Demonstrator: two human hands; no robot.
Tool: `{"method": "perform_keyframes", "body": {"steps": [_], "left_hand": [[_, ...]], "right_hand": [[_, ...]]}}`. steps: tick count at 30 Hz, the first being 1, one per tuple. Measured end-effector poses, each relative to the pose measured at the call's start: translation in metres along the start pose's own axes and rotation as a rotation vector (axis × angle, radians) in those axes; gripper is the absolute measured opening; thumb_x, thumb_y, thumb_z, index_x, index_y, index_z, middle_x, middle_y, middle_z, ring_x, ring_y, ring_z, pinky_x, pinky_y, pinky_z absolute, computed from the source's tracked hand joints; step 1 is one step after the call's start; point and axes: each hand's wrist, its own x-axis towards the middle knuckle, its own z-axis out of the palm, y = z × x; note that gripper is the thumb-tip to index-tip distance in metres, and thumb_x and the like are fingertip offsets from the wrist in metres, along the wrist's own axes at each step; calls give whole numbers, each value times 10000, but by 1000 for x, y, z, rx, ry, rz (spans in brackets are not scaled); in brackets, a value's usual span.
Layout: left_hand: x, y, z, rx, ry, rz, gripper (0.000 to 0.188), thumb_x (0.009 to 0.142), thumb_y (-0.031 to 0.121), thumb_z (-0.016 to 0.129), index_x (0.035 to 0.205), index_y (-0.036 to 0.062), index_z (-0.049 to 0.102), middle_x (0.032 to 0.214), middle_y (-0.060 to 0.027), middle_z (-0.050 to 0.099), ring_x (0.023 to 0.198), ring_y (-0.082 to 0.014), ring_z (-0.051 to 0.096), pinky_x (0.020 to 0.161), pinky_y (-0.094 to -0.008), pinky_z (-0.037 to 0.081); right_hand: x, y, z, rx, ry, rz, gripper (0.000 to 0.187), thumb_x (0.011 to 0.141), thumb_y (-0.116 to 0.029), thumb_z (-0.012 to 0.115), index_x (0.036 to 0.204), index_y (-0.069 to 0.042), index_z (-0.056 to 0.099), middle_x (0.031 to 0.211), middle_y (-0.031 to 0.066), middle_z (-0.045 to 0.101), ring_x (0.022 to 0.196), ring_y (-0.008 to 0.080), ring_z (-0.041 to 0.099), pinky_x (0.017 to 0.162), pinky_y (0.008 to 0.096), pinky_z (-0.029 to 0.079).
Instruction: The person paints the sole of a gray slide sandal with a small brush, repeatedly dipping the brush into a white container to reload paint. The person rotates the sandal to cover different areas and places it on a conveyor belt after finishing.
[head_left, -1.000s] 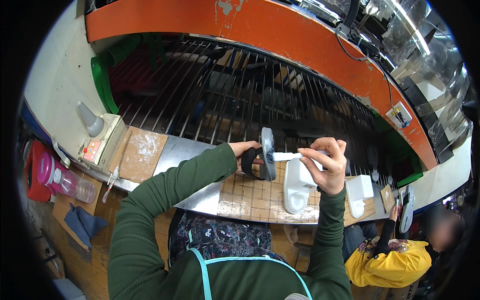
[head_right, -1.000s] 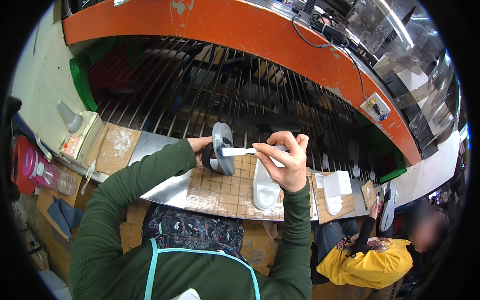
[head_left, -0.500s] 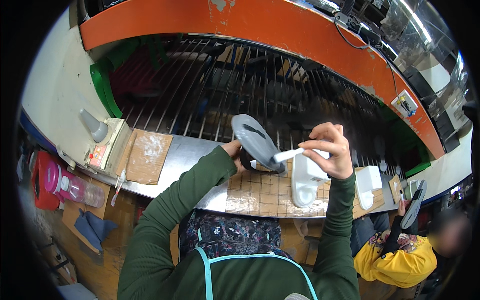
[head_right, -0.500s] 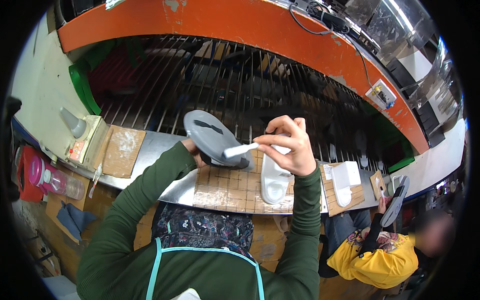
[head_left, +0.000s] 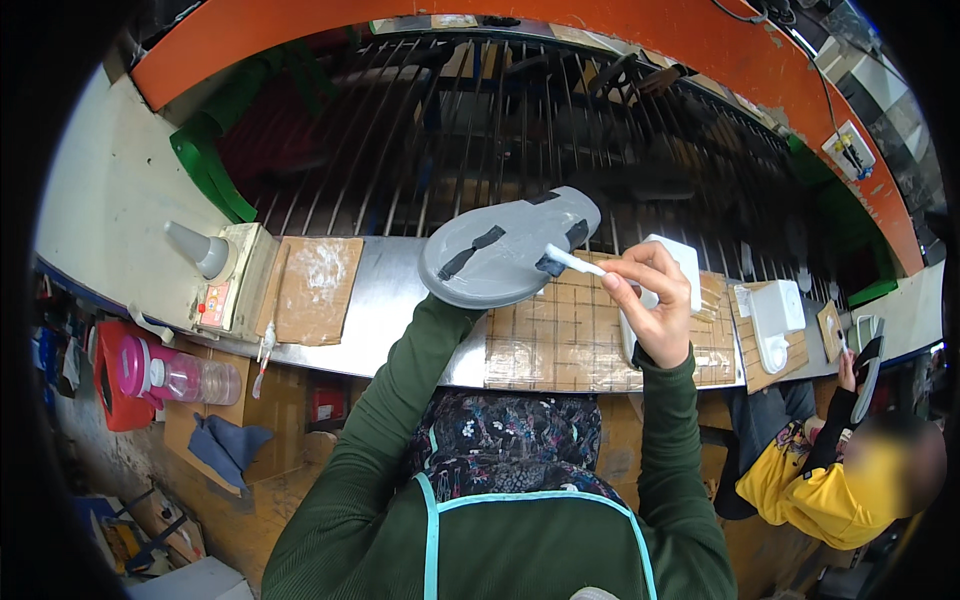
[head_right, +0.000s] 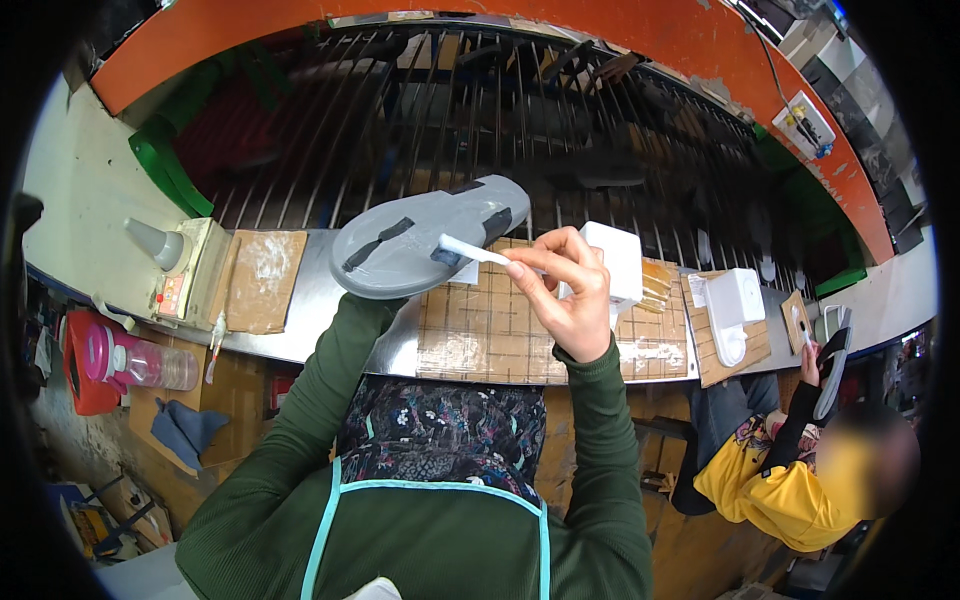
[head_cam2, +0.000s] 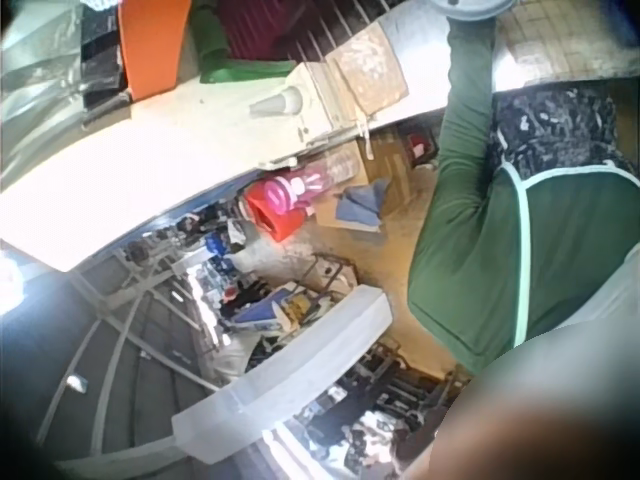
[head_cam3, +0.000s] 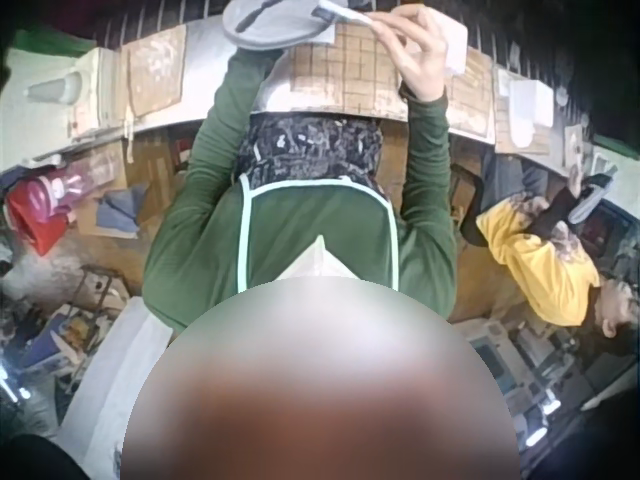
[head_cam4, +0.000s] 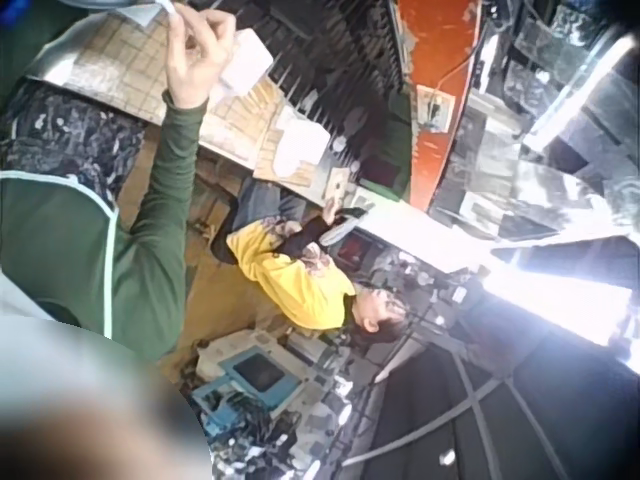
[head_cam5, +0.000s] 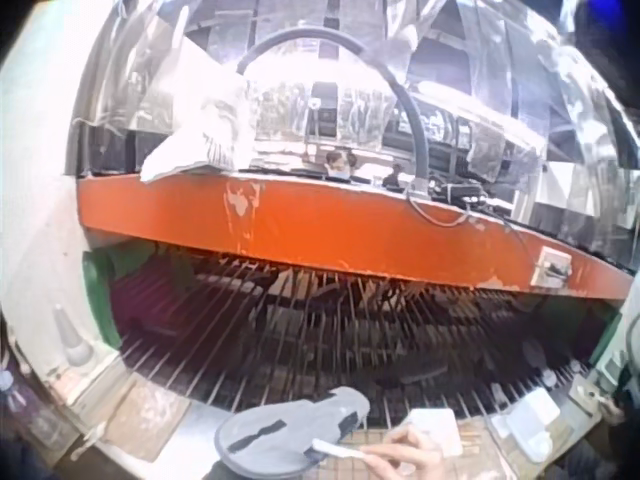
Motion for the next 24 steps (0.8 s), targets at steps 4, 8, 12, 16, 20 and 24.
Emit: {"method": "perform_keyframes", "body": {"steps": [4,8,12,16,20,24], "left_hand": [[-6,0,4,-117,61,-119,367,981,297,461,1245,48,521,1109,-92,653,888,-221,681,723,-299,606],[-22,19,21,-378,29,-479,409,983,335,444,1245,26,504,1182,-160,608,954,-256,675,797,-351,604],[-26,22,39,-230,13,-417,362,992,219,490,1253,-31,472,1221,-210,572,1083,-323,621,900,-462,574],[-22,22,41,-232,83,-478,374,1005,228,456,1269,-36,452,1222,-218,563,1101,-325,610,917,-491,557],[-24,21,45,-191,99,-417,372,1007,223,439,1271,-39,452,1208,-219,569,1104,-316,610,909,-528,550],[-26,24,49,-196,130,-424,354,1009,219,428,1250,-37,471,1163,-205,596,1079,-306,625,880,-533,562]], "right_hand": [[13,1,-3,2,-60,-65,144,781,-112,765,921,-77,762,805,14,568,604,67,498,486,209,375],[35,-3,-8,-11,-175,-122,184,747,-128,794,925,-89,764,818,5,561,634,77,513,575,238,362],[60,-8,-11,-112,-219,-238,203,727,-183,809,915,-118,768,817,-14,565,658,92,523,702,273,317],[73,-12,-14,-174,-241,-329,214,715,-201,816,914,-136,770,822,-29,568,646,76,508,721,283,283],[77,-16,-16,-231,-266,-362,227,698,-214,824,910,-153,771,823,-37,568,643,69,491,720,286,269],[78,-20,-22,-322,-295,-417,221,679,-164,825,893,-140,772,830,-15,575,716,100,511,712,289,338]]}}
